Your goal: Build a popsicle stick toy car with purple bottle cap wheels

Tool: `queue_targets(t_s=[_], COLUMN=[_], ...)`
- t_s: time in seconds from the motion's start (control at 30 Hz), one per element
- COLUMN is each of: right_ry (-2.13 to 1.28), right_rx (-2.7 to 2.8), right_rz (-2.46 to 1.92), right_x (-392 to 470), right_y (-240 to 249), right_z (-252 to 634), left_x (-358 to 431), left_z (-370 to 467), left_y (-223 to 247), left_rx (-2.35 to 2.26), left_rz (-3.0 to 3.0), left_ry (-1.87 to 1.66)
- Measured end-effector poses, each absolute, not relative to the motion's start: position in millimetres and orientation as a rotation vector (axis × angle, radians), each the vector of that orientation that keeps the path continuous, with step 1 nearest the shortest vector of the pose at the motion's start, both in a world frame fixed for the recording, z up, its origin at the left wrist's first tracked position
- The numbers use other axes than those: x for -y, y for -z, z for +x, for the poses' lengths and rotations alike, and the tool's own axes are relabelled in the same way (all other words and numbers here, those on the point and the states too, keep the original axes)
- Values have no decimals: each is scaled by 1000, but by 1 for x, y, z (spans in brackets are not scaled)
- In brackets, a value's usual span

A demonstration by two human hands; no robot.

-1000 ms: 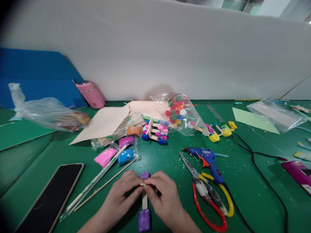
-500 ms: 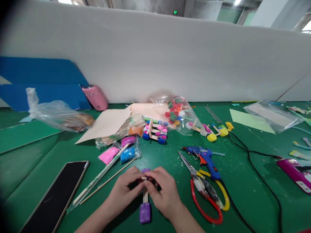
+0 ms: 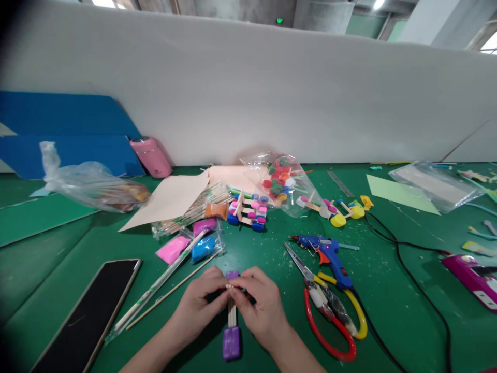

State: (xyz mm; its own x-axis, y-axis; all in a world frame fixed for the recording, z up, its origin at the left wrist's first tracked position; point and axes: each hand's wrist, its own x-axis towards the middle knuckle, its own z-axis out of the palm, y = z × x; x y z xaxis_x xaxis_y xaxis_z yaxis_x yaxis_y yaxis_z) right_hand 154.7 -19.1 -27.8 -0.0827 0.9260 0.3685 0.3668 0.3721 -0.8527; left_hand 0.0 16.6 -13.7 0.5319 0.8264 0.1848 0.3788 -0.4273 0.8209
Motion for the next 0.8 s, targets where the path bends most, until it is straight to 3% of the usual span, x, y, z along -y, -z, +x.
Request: queue_targets(t_s=[0.8], right_ry=[-753], right_rx=[1619], right_rz=[-1149], right_x=[20], right_y=[27], right_z=[154], left_x=[-14], left_z=[-3], left_y=[7], left_rx=[-1023], left_rz=[2024], left_ry=[-774])
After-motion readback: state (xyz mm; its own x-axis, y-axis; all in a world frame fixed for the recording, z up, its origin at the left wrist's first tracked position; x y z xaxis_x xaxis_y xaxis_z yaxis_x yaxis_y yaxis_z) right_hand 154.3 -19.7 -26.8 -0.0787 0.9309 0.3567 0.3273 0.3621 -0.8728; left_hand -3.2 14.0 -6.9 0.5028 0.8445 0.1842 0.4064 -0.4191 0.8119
